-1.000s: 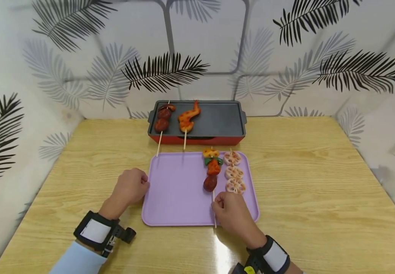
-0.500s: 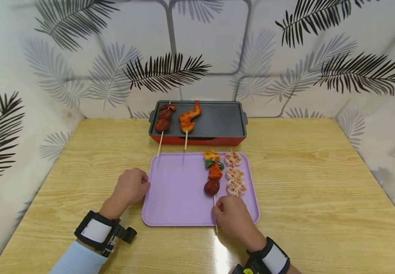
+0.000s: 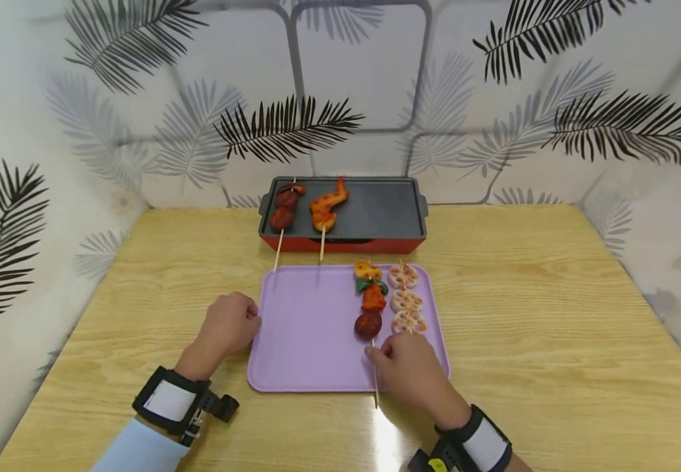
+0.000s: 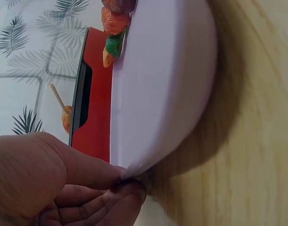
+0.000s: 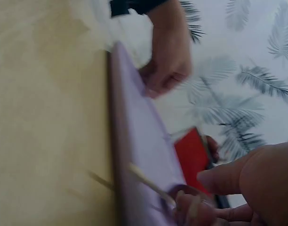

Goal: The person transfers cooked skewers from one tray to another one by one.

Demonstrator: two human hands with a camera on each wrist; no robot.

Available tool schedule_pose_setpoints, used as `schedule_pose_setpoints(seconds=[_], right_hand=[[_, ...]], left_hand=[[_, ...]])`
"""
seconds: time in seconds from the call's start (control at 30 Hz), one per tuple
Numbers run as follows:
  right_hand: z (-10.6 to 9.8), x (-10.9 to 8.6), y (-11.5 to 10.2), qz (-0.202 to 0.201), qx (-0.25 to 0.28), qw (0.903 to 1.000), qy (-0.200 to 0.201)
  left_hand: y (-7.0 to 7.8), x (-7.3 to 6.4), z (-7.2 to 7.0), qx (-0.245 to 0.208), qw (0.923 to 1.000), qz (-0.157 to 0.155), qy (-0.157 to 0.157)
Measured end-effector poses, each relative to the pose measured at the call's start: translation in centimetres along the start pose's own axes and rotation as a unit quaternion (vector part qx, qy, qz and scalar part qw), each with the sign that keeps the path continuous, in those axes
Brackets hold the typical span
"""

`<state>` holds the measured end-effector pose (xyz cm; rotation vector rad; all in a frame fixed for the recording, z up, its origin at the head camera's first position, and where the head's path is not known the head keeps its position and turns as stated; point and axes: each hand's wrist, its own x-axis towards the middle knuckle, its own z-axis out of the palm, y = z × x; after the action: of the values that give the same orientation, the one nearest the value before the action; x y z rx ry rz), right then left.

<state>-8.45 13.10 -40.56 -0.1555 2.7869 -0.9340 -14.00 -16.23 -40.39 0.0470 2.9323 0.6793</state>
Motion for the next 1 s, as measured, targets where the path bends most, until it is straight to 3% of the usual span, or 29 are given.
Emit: schedule_pose_setpoints(seconds=[0.1, 0.17, 0.27, 0.4, 0.5, 0.63, 0.9, 1.0], right_hand=[[-3.0, 1.0, 1.0, 0.008, -0.007, 0.9992, 0.037], [-4.8, 2.1, 2.4, -0.008, -0.047, 0.9967, 0.066], [-6.3, 3.9, 4.5, -0.004, -0.093, 0.9938, 0.061], [-6.2, 5.4, 6.5, 0.017, -0.109, 0.9939, -0.003], [-5.7, 5.6, 7.3, 0.02, -0.105, 0.9941, -0.018], [-5.4, 5.4, 7.5, 0.015, -0.106, 0.9943, 0.002], [-5.4, 5.3, 7.5, 0.024, -0.086, 0.9959, 0.01], [-5.4, 5.2, 7.7, 0.023, -0.081, 0.9964, 0.01]], left_hand=[[0.0, -0.1, 0.2, -0.01, 0.9999, -0.002, 0.001], [-0.2, -0.3, 0.5, -0.009, 0.9999, -0.005, 0.009], [-0.7, -0.7, 1.0, -0.011, 0.9997, -0.017, 0.014], [-1.2, -1.1, 1.5, -0.021, 0.9995, -0.02, 0.014], [-1.1, -1.1, 1.6, -0.027, 0.9994, -0.003, 0.02], [-1.0, -0.7, 1.5, -0.025, 0.999, 0.019, 0.032], [-1.1, 0.5, 0.7, -0.013, 0.9994, 0.018, 0.026], [-0.8, 0.9, -0.4, 0.002, 0.9976, 0.033, 0.06]])
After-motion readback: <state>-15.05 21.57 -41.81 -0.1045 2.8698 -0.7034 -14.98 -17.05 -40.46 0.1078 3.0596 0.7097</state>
